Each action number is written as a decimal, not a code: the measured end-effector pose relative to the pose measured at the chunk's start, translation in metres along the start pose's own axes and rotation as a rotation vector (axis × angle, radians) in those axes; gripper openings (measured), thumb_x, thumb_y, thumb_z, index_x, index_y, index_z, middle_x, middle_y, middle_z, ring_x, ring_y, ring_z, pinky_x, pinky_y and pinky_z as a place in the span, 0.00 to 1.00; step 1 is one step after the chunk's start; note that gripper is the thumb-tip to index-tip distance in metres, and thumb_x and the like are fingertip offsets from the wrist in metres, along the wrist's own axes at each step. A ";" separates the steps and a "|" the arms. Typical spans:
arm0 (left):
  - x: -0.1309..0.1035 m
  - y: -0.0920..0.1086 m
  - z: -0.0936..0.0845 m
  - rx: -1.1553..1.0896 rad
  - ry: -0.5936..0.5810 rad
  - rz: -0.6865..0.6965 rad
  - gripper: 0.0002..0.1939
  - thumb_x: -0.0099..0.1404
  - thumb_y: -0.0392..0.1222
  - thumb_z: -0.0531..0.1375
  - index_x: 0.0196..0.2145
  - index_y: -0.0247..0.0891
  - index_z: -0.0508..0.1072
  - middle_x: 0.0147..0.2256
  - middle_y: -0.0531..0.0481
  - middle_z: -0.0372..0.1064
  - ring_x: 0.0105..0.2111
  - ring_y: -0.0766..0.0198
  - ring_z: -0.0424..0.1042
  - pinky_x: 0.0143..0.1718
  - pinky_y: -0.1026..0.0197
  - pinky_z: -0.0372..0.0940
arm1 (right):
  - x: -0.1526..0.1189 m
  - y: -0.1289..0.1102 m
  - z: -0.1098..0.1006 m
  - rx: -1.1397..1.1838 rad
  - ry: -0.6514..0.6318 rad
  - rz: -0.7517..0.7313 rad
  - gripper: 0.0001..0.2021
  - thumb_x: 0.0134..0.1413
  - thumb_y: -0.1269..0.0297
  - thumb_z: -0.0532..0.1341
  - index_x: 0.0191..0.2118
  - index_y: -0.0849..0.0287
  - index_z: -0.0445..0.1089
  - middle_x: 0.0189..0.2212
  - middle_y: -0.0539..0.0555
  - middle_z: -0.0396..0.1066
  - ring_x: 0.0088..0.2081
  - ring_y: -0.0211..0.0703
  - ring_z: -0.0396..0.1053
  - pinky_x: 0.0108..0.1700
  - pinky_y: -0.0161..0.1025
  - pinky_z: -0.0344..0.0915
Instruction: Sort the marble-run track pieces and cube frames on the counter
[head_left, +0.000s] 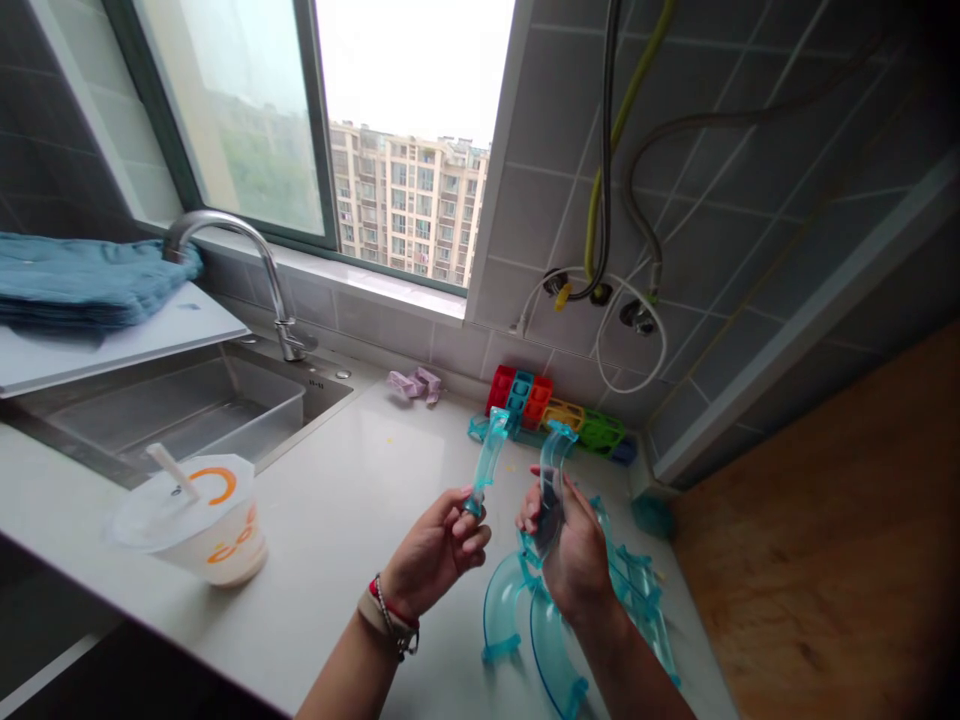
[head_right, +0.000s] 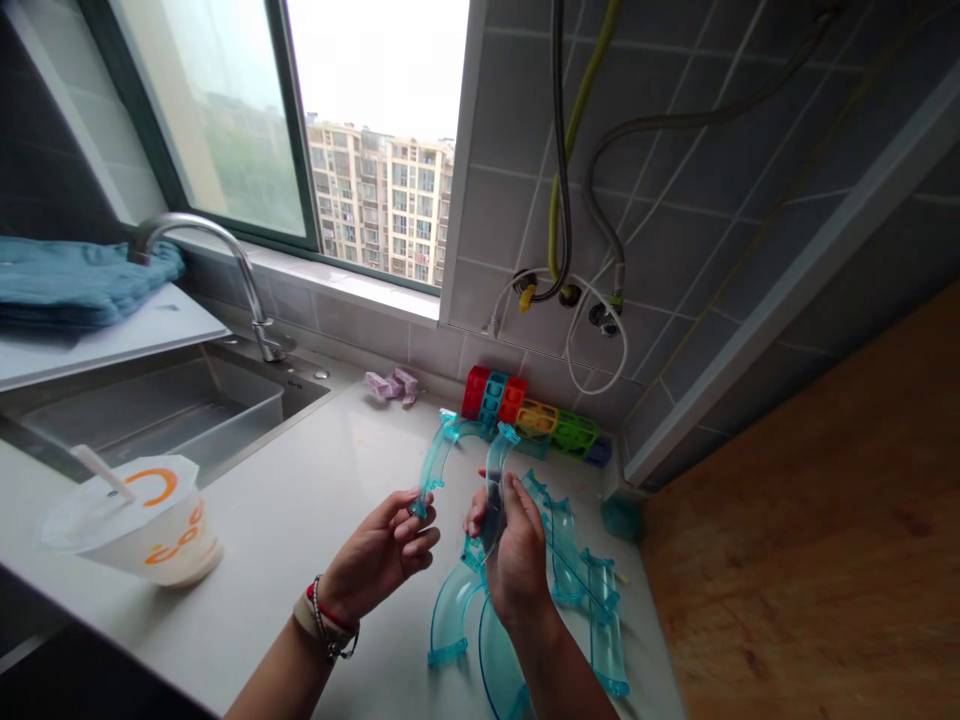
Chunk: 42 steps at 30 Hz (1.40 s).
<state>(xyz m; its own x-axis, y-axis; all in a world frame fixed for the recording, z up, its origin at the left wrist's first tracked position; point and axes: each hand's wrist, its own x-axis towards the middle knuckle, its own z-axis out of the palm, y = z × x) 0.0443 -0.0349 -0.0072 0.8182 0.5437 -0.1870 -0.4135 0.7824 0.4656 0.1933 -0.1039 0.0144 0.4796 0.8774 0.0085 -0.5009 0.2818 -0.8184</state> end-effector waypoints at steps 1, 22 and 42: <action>0.000 0.001 -0.001 -0.022 -0.005 -0.004 0.15 0.66 0.45 0.63 0.28 0.37 0.63 0.20 0.63 0.44 0.20 0.73 0.52 0.24 0.67 0.52 | 0.000 0.001 0.000 0.004 -0.004 0.016 0.17 0.62 0.46 0.64 0.42 0.56 0.74 0.22 0.46 0.65 0.22 0.37 0.60 0.27 0.35 0.62; 0.006 -0.001 -0.001 -0.069 0.109 0.036 0.13 0.69 0.42 0.61 0.27 0.36 0.65 0.18 0.61 0.50 0.20 0.72 0.55 0.23 0.67 0.55 | 0.016 -0.006 0.001 -0.141 0.001 -0.006 0.17 0.57 0.50 0.69 0.45 0.57 0.75 0.31 0.48 0.71 0.31 0.37 0.66 0.36 0.34 0.64; 0.004 -0.001 -0.001 0.022 0.181 0.223 0.21 0.66 0.44 0.64 0.21 0.39 0.59 0.18 0.60 0.48 0.21 0.70 0.54 0.24 0.65 0.58 | 0.042 0.023 -0.054 -1.723 -0.221 -0.025 0.24 0.60 0.58 0.68 0.59 0.62 0.73 0.50 0.62 0.77 0.53 0.55 0.73 0.58 0.43 0.64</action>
<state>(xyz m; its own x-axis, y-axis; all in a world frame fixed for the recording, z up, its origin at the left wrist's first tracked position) 0.0481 -0.0331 -0.0090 0.6228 0.7483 -0.2283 -0.5645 0.6319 0.5311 0.2413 -0.0813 -0.0347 0.3015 0.9533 -0.0188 0.8541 -0.2788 -0.4390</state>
